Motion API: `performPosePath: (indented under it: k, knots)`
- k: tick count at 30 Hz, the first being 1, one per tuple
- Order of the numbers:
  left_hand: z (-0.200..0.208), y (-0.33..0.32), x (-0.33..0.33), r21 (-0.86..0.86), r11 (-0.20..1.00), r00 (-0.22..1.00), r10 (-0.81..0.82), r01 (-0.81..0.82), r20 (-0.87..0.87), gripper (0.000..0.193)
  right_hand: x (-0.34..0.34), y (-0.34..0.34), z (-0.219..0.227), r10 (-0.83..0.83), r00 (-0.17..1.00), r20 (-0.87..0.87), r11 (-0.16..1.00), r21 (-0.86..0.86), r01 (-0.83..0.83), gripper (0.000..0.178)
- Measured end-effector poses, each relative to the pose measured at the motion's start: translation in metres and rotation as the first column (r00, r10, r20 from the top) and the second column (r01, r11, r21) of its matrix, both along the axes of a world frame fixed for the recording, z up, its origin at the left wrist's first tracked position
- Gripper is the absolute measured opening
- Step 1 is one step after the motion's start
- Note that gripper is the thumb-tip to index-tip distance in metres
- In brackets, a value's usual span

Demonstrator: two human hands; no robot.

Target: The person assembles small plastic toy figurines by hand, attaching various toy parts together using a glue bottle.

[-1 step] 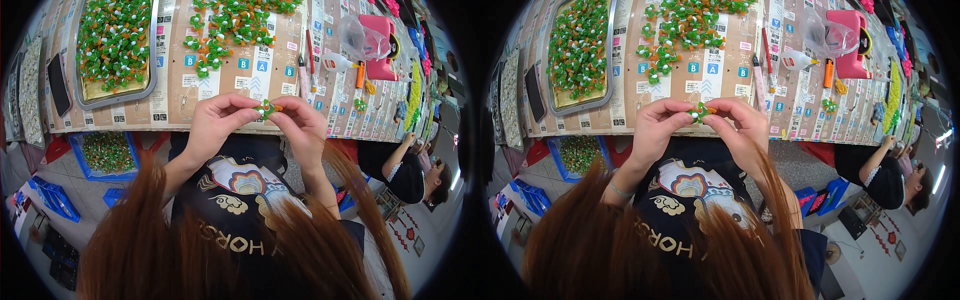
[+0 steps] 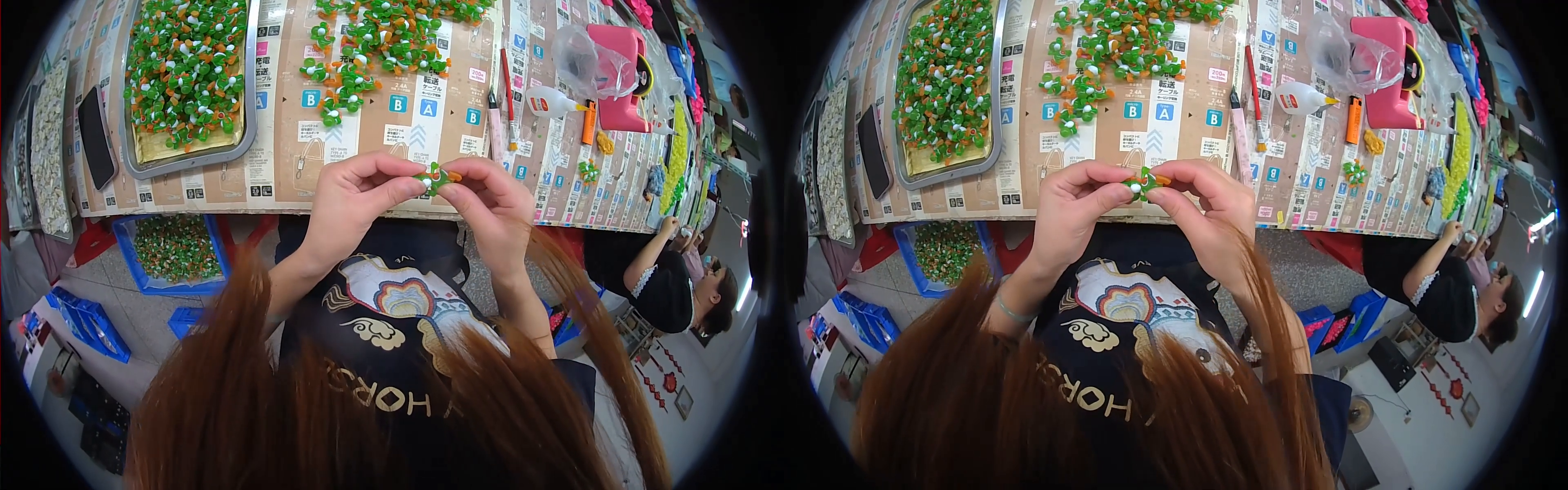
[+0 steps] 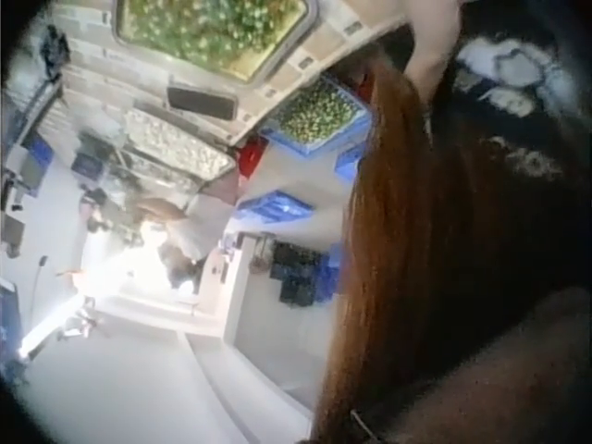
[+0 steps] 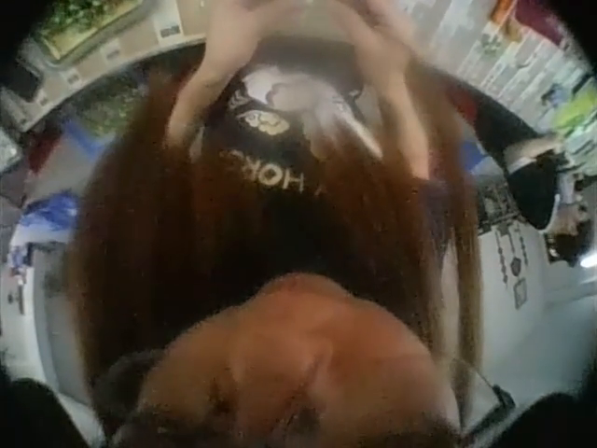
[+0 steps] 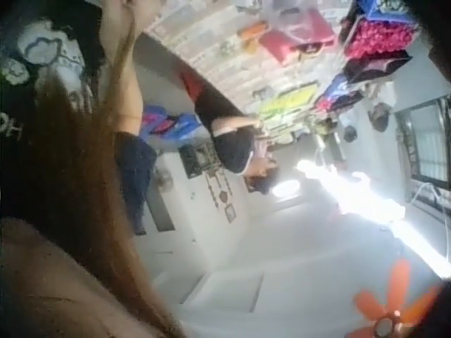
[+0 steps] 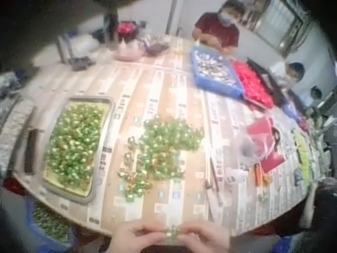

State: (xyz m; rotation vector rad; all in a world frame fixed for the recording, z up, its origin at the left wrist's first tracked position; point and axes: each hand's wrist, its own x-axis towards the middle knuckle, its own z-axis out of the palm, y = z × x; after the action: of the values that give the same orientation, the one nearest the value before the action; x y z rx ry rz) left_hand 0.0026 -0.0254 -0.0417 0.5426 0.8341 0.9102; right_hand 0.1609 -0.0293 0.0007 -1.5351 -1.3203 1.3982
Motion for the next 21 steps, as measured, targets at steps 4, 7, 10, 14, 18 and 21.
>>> performPosePath:
  k: [4,7,10,14,18,21]
  knots:
    - [-0.0013,-0.0007,0.0,-0.025,1.0,0.999,0.015,-0.014,0.028,0.013,-0.0021,-0.0008,-0.0021,-0.015,1.0,-0.017,1.0,-0.008,0.014,0.016]
    - [-0.002,-0.0016,-0.0001,-0.025,1.0,0.999,0.017,-0.017,0.029,0.013,-0.0035,-0.001,-0.0019,-0.088,0.988,-0.129,0.993,-0.095,0.076,0.017]
    - [0.0001,-0.0005,-0.001,-0.035,0.999,1.0,0.014,-0.013,0.028,0.013,-0.0047,-0.0004,0.0,-0.104,0.982,-0.157,0.987,-0.134,0.083,0.017]
    - [-0.0025,-0.0008,-0.0008,-0.049,0.999,1.0,0.006,-0.005,0.024,0.013,-0.0034,-0.003,-0.0062,-0.12,0.981,-0.152,0.985,-0.14,0.099,0.017]
    - [0.0001,0.0012,-0.0001,-0.064,0.998,0.999,0.008,-0.006,0.035,0.013,-0.0025,-0.0018,-0.0053,-0.094,0.986,-0.142,0.992,-0.095,0.08,0.017]
    - [0.0003,0.001,0.0,-0.062,0.998,0.999,0.01,-0.007,0.041,0.012,-0.0023,-0.0018,-0.0048,-0.092,0.986,-0.137,0.993,-0.09,0.08,0.017]
